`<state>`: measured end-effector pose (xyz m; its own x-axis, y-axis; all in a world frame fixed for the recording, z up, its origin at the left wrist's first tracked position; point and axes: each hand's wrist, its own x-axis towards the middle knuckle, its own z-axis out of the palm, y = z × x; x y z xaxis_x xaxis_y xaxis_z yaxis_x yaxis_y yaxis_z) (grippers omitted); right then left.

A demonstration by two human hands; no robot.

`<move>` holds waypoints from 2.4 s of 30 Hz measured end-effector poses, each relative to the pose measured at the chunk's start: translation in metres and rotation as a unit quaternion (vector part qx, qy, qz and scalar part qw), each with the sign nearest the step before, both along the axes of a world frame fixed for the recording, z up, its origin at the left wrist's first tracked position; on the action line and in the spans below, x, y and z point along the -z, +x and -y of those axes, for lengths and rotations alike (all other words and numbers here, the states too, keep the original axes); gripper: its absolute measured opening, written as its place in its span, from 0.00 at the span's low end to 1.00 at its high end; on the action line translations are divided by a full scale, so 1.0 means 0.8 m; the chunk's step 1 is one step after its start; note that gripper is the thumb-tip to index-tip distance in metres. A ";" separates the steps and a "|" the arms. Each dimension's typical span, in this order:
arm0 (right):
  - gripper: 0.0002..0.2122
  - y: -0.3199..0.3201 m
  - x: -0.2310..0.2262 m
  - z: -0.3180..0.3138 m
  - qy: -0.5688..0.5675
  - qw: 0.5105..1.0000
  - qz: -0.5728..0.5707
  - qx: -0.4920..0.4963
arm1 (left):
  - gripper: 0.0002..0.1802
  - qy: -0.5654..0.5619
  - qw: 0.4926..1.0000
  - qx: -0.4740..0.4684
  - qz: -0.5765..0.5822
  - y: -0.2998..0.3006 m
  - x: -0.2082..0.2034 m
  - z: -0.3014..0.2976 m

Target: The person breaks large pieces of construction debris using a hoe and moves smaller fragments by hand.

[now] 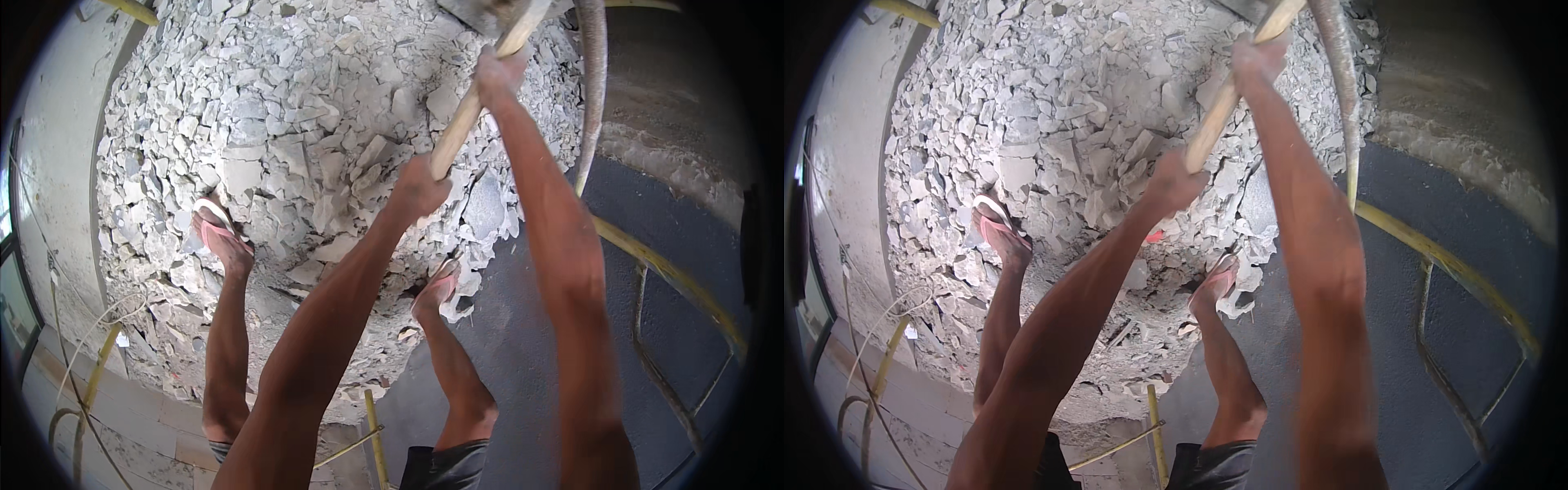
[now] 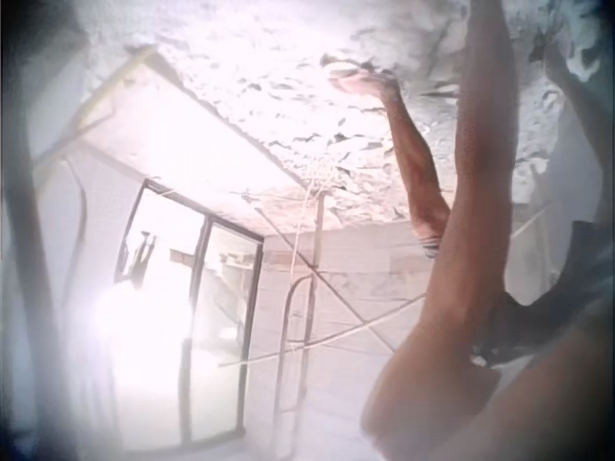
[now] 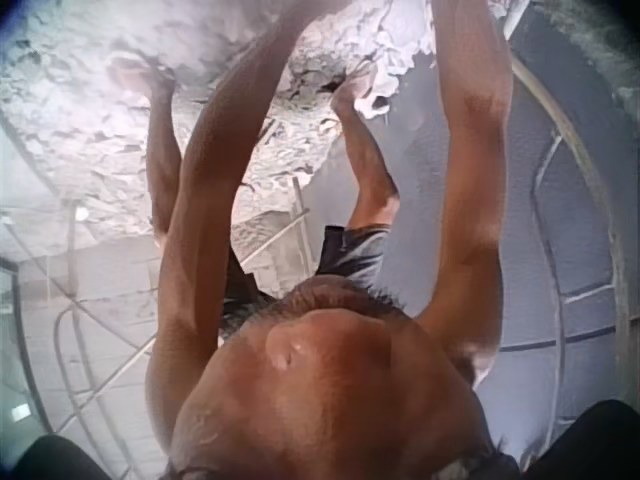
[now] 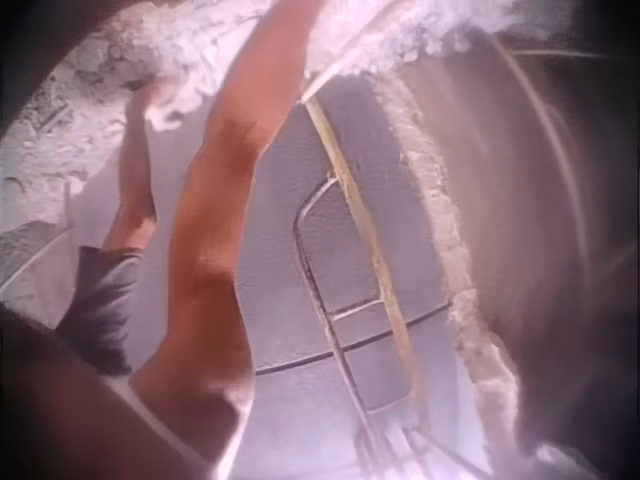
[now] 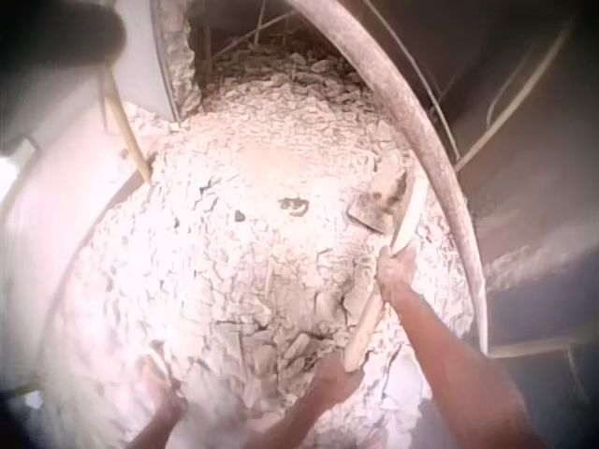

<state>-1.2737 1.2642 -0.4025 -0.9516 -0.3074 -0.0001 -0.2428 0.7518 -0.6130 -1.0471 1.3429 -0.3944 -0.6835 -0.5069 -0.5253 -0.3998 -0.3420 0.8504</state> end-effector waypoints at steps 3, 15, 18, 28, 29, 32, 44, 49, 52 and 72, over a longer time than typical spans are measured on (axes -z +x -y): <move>0.15 -0.122 0.032 0.005 0.011 0.998 -0.056 -0.012 | 0.19 0.046 0.997 0.049 0.031 -0.081 0.013 0.031; 0.24 0.004 0.000 -0.091 0.052 0.968 0.224 -0.102 | 0.17 0.154 0.983 -0.003 0.101 0.003 -0.048 -0.090; 0.22 0.027 -0.012 -0.094 0.019 0.988 0.131 -0.075 | 0.15 0.144 0.987 0.032 0.062 0.040 -0.064 -0.064; 0.23 0.250 -0.053 -0.241 0.010 0.977 0.204 -0.066 | 0.13 0.256 0.957 0.041 0.132 0.234 -0.154 -0.203; 0.24 0.272 -0.045 -0.263 0.016 0.977 0.202 -0.070 | 0.11 0.296 0.943 0.019 0.151 0.249 -0.166 -0.209; 0.28 0.334 -0.042 -0.333 -0.006 0.972 0.233 -0.020 | 0.12 0.291 0.943 0.026 0.162 0.314 -0.172 -0.230; 0.31 0.363 -0.136 -0.267 -0.150 0.907 0.385 0.075 | 0.19 0.144 0.966 0.086 0.197 0.361 -0.165 -0.209; 0.28 0.192 -0.052 -0.071 -0.171 0.942 0.278 0.081 | 0.21 -0.033 0.978 0.113 0.174 0.187 -0.040 -0.021; 0.28 0.104 0.029 -0.040 -0.117 0.970 0.208 0.046 | 0.18 0.021 0.983 0.109 0.145 0.124 -0.026 0.016; 0.28 0.257 -0.071 -0.289 -0.156 0.949 0.275 -0.004 | 0.15 0.073 0.983 0.086 0.142 0.256 -0.081 -0.254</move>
<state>-1.0685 1.4954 -0.3453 -0.8316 -0.3814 -0.4037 0.1736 0.5121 -0.8412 -0.8424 1.5458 -0.3293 -0.5678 -0.3013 -0.7660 -0.6773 -0.3579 0.6428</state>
